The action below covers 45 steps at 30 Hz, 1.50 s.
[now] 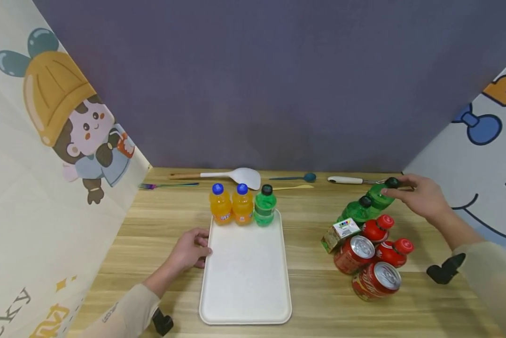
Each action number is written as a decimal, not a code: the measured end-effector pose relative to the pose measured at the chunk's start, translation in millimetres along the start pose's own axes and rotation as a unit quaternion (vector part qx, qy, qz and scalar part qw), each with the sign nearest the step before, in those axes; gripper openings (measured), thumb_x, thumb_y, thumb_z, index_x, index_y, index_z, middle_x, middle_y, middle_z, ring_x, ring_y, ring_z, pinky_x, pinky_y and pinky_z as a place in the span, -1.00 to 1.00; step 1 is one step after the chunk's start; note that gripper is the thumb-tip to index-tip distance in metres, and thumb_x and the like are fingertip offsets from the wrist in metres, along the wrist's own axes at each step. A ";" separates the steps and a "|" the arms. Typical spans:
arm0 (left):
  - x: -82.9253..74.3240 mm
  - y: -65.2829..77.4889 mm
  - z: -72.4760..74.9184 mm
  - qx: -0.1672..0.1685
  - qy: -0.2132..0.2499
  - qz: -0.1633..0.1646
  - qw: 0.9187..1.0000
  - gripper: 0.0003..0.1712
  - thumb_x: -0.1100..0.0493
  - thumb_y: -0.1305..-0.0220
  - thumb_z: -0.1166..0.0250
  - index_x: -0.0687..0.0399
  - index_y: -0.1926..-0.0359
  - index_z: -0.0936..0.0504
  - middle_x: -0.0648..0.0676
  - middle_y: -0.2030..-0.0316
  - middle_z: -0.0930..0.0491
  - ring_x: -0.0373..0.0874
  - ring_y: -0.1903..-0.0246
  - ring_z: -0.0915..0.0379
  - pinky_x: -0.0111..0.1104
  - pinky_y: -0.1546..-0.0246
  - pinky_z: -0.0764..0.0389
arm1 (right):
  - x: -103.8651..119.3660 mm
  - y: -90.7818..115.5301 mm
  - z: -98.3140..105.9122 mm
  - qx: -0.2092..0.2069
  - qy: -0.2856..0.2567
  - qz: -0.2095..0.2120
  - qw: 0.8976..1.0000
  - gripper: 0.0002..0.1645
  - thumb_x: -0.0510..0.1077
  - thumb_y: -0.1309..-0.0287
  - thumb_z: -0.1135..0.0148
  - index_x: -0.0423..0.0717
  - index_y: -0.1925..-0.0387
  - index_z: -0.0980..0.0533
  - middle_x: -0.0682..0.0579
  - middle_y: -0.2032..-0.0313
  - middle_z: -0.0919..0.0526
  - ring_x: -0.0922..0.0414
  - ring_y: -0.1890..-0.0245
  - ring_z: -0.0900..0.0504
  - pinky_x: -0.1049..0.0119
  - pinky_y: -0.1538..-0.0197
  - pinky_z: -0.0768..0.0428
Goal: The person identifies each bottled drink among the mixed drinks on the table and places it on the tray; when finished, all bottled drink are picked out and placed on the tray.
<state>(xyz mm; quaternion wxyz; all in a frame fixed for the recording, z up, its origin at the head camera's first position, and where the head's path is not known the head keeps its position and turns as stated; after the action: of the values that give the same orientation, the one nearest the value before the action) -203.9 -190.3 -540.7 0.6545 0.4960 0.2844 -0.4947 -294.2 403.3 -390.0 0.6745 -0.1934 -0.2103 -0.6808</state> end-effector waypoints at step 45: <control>-3.6 4.2 -0.7 0.001 0.001 -0.009 1.000 -0.35 0.54 -0.15 -0.36 0.28 -0.29 -0.47 0.24 0.17 -0.52 -0.01 0.47 -0.57 -0.14 0.53 -0.81 | 185.1 13.9 42.1 -0.057 -0.188 0.081 0.977 -0.45 0.17 -0.22 -0.43 -0.03 -0.11 -0.56 0.23 0.08 -0.63 0.26 0.09 -0.60 0.50 0.25 -0.73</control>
<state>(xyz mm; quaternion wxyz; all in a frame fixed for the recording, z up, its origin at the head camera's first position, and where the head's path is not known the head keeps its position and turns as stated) -201.1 -188.2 -536.3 0.6491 0.4947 0.2891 -0.5004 -283.9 271.3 -253.1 0.6634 -0.3723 -0.2782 -0.5864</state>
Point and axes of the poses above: each hand's wrist, its own y-axis away from the middle knuckle, its own z-axis out of the back of the hand, x = y × z, the point moved 8 cm from there along -y, towards the middle knuckle
